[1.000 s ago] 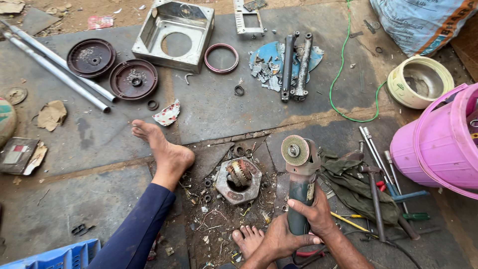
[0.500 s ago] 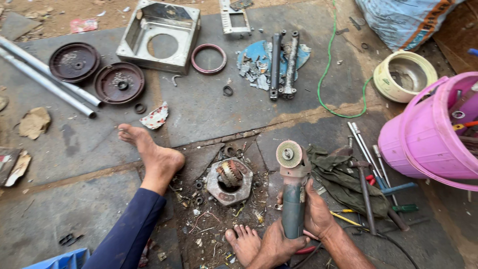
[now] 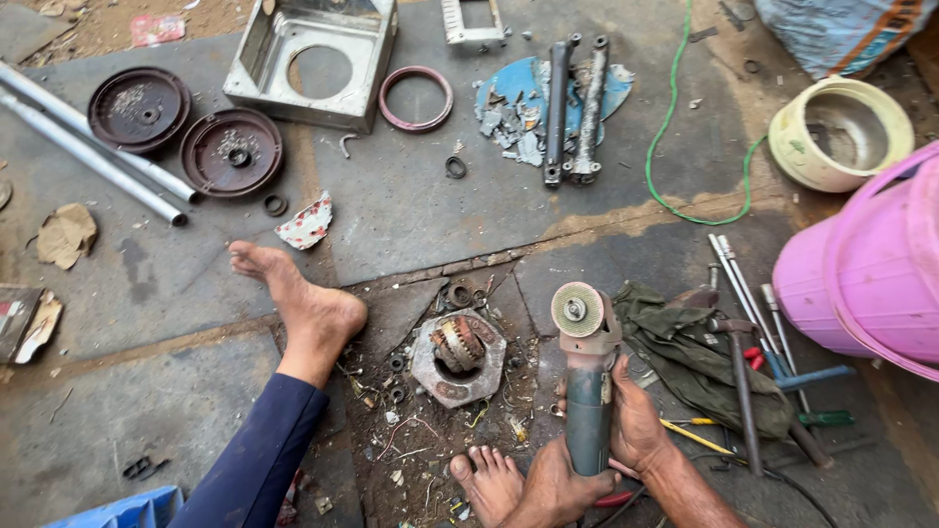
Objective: The person uses an angle grinder to smooth the surface of a cylindrical metal part held in a vise. After grinding, the person removes the part and uses pliers to adjust a ring on it.
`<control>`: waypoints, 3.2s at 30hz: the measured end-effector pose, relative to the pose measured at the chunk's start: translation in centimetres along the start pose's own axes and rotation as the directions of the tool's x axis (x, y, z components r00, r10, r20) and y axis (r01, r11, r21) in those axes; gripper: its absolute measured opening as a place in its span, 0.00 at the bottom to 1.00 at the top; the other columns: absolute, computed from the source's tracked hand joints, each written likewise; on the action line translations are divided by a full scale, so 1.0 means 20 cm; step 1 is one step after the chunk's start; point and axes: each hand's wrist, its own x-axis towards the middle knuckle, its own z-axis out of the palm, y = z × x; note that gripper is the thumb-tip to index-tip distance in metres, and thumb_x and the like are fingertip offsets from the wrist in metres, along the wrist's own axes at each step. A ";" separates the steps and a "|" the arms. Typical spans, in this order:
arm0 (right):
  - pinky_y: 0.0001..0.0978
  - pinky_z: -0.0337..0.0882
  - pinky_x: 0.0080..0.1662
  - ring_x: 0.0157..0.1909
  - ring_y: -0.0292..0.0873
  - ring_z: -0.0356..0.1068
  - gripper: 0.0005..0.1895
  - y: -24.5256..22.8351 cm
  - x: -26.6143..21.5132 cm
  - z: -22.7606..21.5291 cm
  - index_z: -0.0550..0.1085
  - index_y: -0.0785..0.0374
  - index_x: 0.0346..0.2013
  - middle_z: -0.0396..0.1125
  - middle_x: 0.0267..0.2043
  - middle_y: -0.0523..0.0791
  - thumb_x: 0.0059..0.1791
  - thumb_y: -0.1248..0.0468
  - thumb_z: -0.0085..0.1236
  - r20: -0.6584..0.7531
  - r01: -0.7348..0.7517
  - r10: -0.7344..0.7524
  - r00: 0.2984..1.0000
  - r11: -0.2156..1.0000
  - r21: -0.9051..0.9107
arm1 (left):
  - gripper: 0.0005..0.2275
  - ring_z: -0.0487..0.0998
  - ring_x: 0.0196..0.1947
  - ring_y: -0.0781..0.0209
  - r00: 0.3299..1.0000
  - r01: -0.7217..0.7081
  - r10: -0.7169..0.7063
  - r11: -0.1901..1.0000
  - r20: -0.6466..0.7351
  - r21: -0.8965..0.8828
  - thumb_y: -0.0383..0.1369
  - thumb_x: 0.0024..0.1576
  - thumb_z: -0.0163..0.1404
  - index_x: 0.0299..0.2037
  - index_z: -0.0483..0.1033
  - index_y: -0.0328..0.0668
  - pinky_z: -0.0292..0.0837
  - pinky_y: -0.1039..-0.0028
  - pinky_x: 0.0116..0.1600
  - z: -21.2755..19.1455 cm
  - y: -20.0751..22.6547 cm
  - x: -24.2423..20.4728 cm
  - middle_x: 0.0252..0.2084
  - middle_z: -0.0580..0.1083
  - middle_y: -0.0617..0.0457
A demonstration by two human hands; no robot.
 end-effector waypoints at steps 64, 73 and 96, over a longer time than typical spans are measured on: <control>0.38 0.77 0.37 0.35 0.45 0.75 0.37 0.12 0.13 0.02 0.73 0.69 0.46 0.73 0.36 0.51 0.55 0.35 0.39 -0.066 0.113 -0.155 0.986 0.900 -0.421 | 0.39 0.68 0.61 0.45 0.809 0.016 0.403 0.712 -0.427 0.702 0.38 0.42 0.71 0.66 0.66 0.49 0.67 0.59 0.64 -0.83 0.15 0.13 0.60 0.68 0.44; 0.39 0.75 0.34 0.33 0.44 0.75 0.37 0.10 0.15 0.04 0.74 0.68 0.44 0.74 0.33 0.51 0.54 0.35 0.40 -0.048 0.117 -0.154 0.987 0.888 -0.445 | 0.39 0.72 0.60 0.48 0.756 -0.081 0.472 0.756 -0.454 0.650 0.36 0.38 0.71 0.65 0.69 0.52 0.70 0.61 0.62 -0.82 0.17 0.10 0.60 0.71 0.51; 0.40 0.78 0.36 0.33 0.45 0.75 0.38 0.12 0.14 0.16 0.72 0.66 0.48 0.73 0.35 0.49 0.52 0.33 0.38 -0.027 0.153 -0.174 0.984 0.922 -0.356 | 0.31 0.84 0.46 0.46 0.902 -0.253 0.271 0.963 -0.337 0.098 0.41 0.47 0.69 0.57 0.71 0.31 0.77 0.62 0.53 -0.12 0.05 -0.21 0.45 0.80 0.39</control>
